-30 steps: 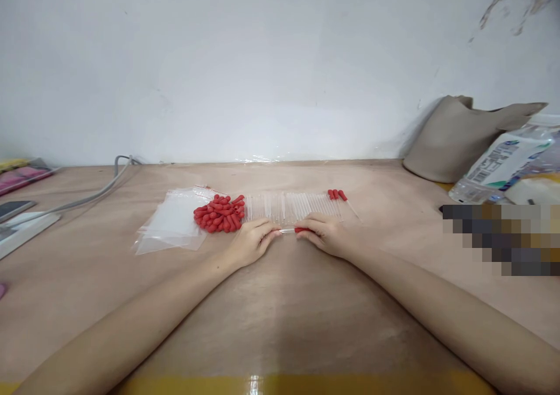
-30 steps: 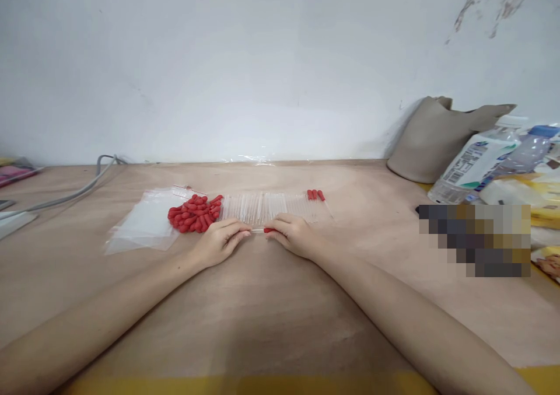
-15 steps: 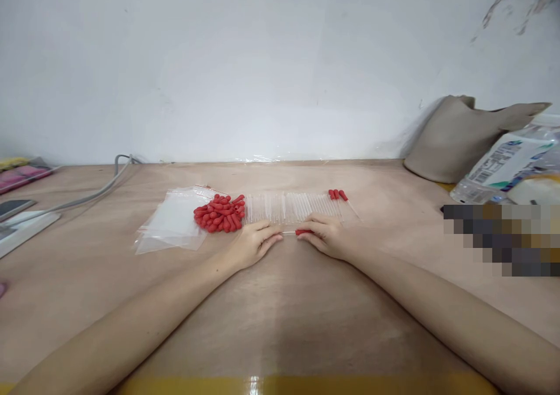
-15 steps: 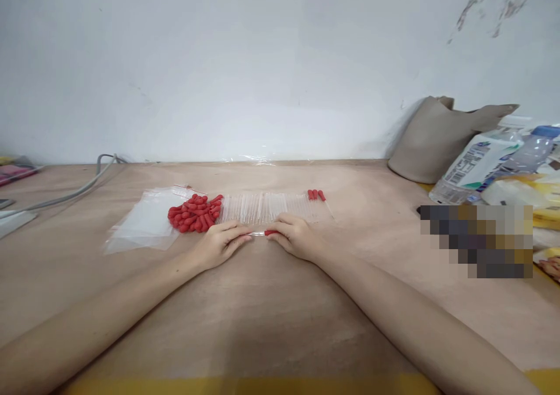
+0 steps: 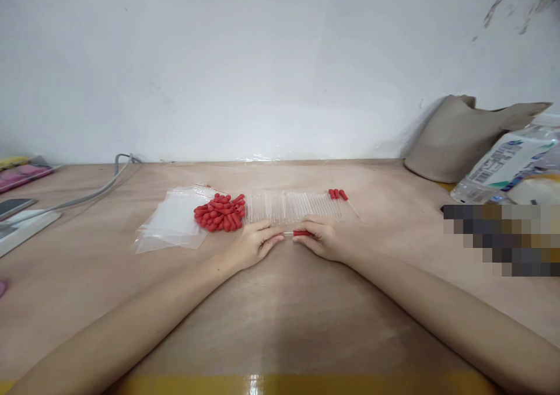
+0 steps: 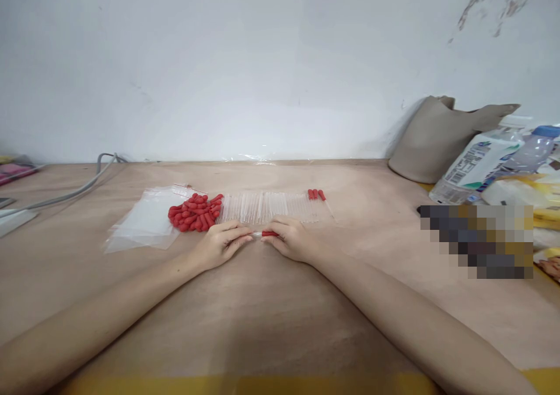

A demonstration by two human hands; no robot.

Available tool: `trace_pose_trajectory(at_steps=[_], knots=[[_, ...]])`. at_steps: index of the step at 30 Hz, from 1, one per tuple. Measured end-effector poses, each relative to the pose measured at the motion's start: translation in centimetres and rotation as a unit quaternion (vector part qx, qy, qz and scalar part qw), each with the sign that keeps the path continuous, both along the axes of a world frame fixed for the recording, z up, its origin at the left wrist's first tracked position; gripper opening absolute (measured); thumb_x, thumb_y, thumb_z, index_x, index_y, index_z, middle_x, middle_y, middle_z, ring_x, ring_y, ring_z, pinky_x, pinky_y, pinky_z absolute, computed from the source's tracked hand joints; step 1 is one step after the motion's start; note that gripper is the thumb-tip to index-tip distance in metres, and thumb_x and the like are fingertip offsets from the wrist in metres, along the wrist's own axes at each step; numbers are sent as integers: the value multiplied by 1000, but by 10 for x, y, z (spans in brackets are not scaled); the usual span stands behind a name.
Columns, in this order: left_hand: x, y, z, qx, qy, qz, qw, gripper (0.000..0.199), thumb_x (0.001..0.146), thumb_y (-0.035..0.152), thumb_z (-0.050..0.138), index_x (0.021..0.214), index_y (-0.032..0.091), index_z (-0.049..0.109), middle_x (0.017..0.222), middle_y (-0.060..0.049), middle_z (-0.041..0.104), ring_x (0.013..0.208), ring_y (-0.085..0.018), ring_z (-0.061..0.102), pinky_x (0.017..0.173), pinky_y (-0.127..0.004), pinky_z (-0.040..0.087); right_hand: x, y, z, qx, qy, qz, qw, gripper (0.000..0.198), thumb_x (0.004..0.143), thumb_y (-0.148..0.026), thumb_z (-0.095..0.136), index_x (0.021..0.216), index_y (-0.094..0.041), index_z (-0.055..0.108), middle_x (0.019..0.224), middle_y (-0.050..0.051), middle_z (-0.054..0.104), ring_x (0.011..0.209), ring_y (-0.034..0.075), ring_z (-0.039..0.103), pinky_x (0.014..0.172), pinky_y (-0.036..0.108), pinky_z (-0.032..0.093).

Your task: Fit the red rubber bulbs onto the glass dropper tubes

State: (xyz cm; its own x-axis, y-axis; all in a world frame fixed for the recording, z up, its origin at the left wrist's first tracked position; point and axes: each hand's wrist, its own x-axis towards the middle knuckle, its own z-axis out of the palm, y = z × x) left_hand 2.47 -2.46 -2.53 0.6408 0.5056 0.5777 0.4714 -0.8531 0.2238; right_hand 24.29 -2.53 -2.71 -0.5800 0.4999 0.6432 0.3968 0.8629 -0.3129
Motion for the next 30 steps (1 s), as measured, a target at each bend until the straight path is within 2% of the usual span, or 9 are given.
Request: trace_pose_trajectory(at_steps=[12, 14, 17, 20, 22, 25, 27, 30], knots=[[4, 1, -1, -11, 5, -1, 1000, 23, 87, 24, 45, 100, 14, 62, 78, -6, 58, 68, -13, 55, 61, -25, 46, -2, 2, 1, -20, 3, 5, 1000, 13, 83, -24, 51, 89, -17, 60, 74, 4, 56, 67, 13, 52, 60, 25, 44], [4, 3, -1, -15, 2, -1, 1000, 23, 87, 24, 45, 100, 15, 62, 78, -6, 58, 69, -13, 55, 62, -25, 46, -1, 2, 1, -38, 13, 10, 999, 13, 83, -24, 52, 89, -18, 61, 75, 4, 56, 68, 13, 53, 61, 25, 45], [5, 4, 0, -18, -14, 12, 1000, 23, 87, 25, 46, 100, 15, 61, 78, -5, 59, 68, -13, 55, 63, -24, 46, -3, 2, 2, -92, 79, 9, 993, 11, 81, -25, 55, 88, -19, 62, 78, 3, 58, 72, 12, 55, 66, 26, 45], [5, 2, 3, -28, -16, 19, 999, 29, 85, 30, 50, 108, 16, 56, 86, -6, 60, 73, -14, 56, 67, -26, 47, -9, 4, 3, -175, 186, -17, 967, 16, 77, -28, 60, 90, -20, 60, 78, 2, 60, 73, 12, 56, 68, 26, 46], [5, 0, 6, -35, -12, 33, 999, 44, 81, 36, 55, 120, 17, 47, 103, -9, 57, 88, -18, 56, 76, -30, 47, -8, 8, 9, -231, 267, -41, 935, 25, 73, -33, 63, 94, -20, 56, 76, 0, 59, 70, 12, 57, 66, 26, 46], [3, -2, 8, -39, -17, 74, 996, 59, 80, 37, 55, 131, 20, 31, 117, -12, 49, 106, -23, 49, 87, -38, 43, 8, 23, 27, -258, 367, -95, 888, 34, 69, -40, 65, 93, -20, 51, 72, -1, 58, 66, 11, 57, 60, 24, 45], [2, -2, 9, -45, -17, 87, 995, 58, 82, 33, 53, 132, 21, 28, 116, -11, 49, 105, -23, 48, 88, -39, 42, 29, 38, 41, -257, 380, -167, 873, 31, 72, -42, 60, 91, -19, 51, 68, -1, 58, 60, 10, 55, 55, 23, 43], [1, -2, 10, -52, -5, 88, 995, 52, 82, 28, 51, 129, 20, 32, 114, -10, 49, 104, -22, 48, 88, -38, 42, 64, 63, 50, -269, 308, -292, 865, 23, 70, -35, 63, 82, -17, 56, 64, 1, 58, 58, 11, 54, 53, 22, 40]])
